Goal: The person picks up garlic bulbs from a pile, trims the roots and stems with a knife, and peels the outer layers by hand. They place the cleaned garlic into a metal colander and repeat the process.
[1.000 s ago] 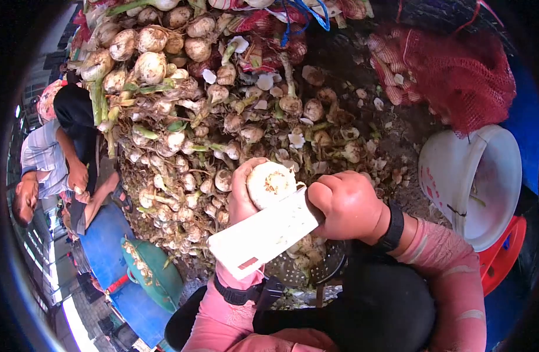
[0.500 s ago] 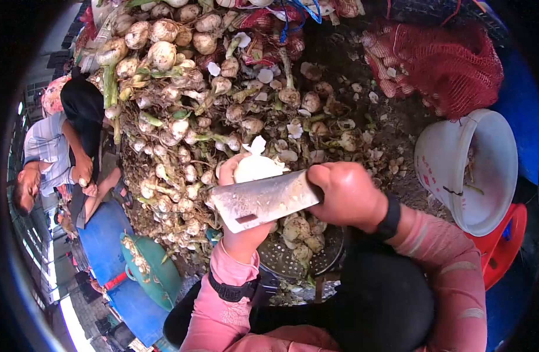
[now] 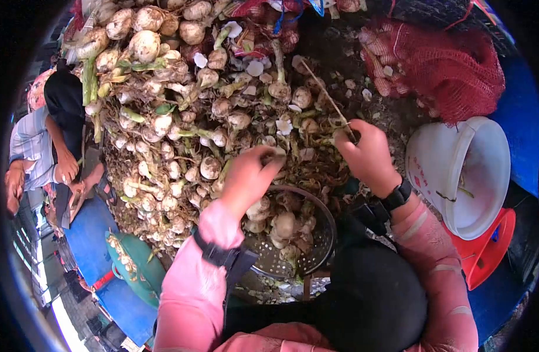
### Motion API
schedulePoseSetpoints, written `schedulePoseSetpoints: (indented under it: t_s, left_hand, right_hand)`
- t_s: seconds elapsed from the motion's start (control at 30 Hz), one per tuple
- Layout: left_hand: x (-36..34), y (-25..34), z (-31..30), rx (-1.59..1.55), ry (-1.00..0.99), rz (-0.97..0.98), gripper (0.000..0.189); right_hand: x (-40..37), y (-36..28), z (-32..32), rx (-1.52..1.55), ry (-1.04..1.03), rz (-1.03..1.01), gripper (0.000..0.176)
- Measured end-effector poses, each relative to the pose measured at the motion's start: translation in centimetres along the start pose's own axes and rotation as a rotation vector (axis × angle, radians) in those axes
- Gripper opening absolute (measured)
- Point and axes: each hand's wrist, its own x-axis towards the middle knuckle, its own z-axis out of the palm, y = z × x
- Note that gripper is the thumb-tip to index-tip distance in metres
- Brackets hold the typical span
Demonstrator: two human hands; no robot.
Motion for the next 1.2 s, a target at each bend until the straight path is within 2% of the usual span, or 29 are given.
schedulePoseSetpoints:
  t_s: [0.07,0.1,0.2,0.27,0.3,0.33,0.4,0.47,0.5,0.53,0.6,0.63,0.67,0.73,0.77,0.8,0.87,0.9,0.97,1.03,1.07,1.13,1.17,1.2]
  left_hand:
    - [5.0,-1.7,4.1,0.471,-0.243,-0.137,0.032]
    - [5.5,-1.8,5.5,0.464,-0.247,-0.134,0.032]
    - [6.0,-2.2,7.3,0.535,-0.162,-0.043,0.028]
    - [5.5,-3.6,6.0,0.614,-0.204,0.198,0.034]
    - [4.2,-2.6,4.4,0.366,-0.143,-0.016,0.031]
    - [2.1,-0.9,2.3,0.119,-0.078,-0.228,0.029]
    - [-1.6,1.2,-0.1,-0.200,-0.166,-0.207,0.022]
    - [-3.8,3.6,-0.4,-0.322,-0.188,-0.016,0.018]
    - [-3.8,3.7,0.4,-0.230,-0.020,0.198,0.025]
    - [-4.0,3.7,0.7,-0.226,-0.020,0.191,0.025]
    - [-3.8,4.9,0.7,-0.096,-0.044,0.330,0.032]
    - [-3.9,5.6,0.9,-0.133,-0.037,0.340,0.034]
    - [-4.4,5.9,1.3,-0.131,-0.035,0.339,0.034]
    - [-5.2,6.1,1.6,-0.466,0.034,0.220,0.037]
    - [-5.6,5.8,1.2,-0.657,0.028,0.173,0.043]
    - [-6.1,5.4,0.6,-0.845,0.029,0.123,0.049]
    - [-6.8,5.3,-0.1,-1.008,0.131,0.173,0.051]
    - [-6.9,5.1,-0.5,-0.863,0.168,0.224,0.053]
    - [-7.2,3.9,-0.8,-0.866,0.131,0.270,0.056]
    - [-7.5,4.6,-1.0,-0.575,0.201,0.322,0.049]
    - [-7.8,5.5,0.0,-0.953,0.305,0.175,0.046]
    - [-8.2,5.3,-0.1,-0.636,0.377,0.139,0.046]
    - [-8.2,5.6,-0.2,-0.489,0.421,0.228,0.046]
    - [-8.5,5.5,-0.3,-0.490,0.422,0.230,0.046]
  right_hand:
    - [0.5,0.1,0.4,0.021,0.012,-0.004,0.025]
    - [0.4,0.4,0.6,0.018,-0.020,0.046,0.025]
    - [0.3,0.9,0.5,0.012,-0.045,0.096,0.026]
    - [0.3,2.2,0.1,0.114,-0.144,0.273,0.029]
    - [0.6,2.3,-0.4,0.341,-0.260,0.481,0.031]
    - [1.0,2.3,-0.4,0.346,-0.260,0.485,0.031]
    - [1.5,2.1,-0.2,0.675,-0.318,0.582,0.029]
    - [2.0,-1.4,-0.9,0.811,-0.400,0.457,0.026]
    - [2.2,-2.1,-0.2,0.814,-0.404,0.374,0.026]
    - [1.8,-2.8,-0.8,0.865,-0.440,0.368,0.025]
    - [0.6,-4.5,-0.2,0.513,-0.252,0.120,0.021]
    - [0.4,-5.7,-0.9,0.304,-0.242,0.071,0.019]
    - [0.3,-5.4,-0.7,0.306,-0.243,0.069,0.019]
    - [0.7,-4.4,-0.5,0.200,0.070,-0.145,0.021]
    - [0.8,-3.9,-1.2,0.081,0.121,-0.130,0.022]
    - [0.7,-3.3,-2.0,0.048,0.064,-0.122,0.017]
    - [-0.4,-2.5,-2.2,-0.060,0.058,-0.264,0.021]
    - [-1.1,-3.0,-2.2,-0.045,-0.002,-0.289,0.022]
    - [-1.9,-3.6,-2.5,-0.089,-0.129,-0.406,0.023]
    - [-2.9,-4.2,-2.1,-0.071,-0.163,-0.543,0.025]
    - [-3.4,-4.6,-2.0,-0.080,-0.175,-0.604,0.025]
    - [-3.9,-5.5,-2.3,-0.075,-0.204,-0.725,0.029]
    - [-4.2,-5.8,-2.1,-0.056,-0.189,-0.747,0.030]
    - [-4.3,-6.0,-1.9,-0.037,-0.173,-0.769,0.030]
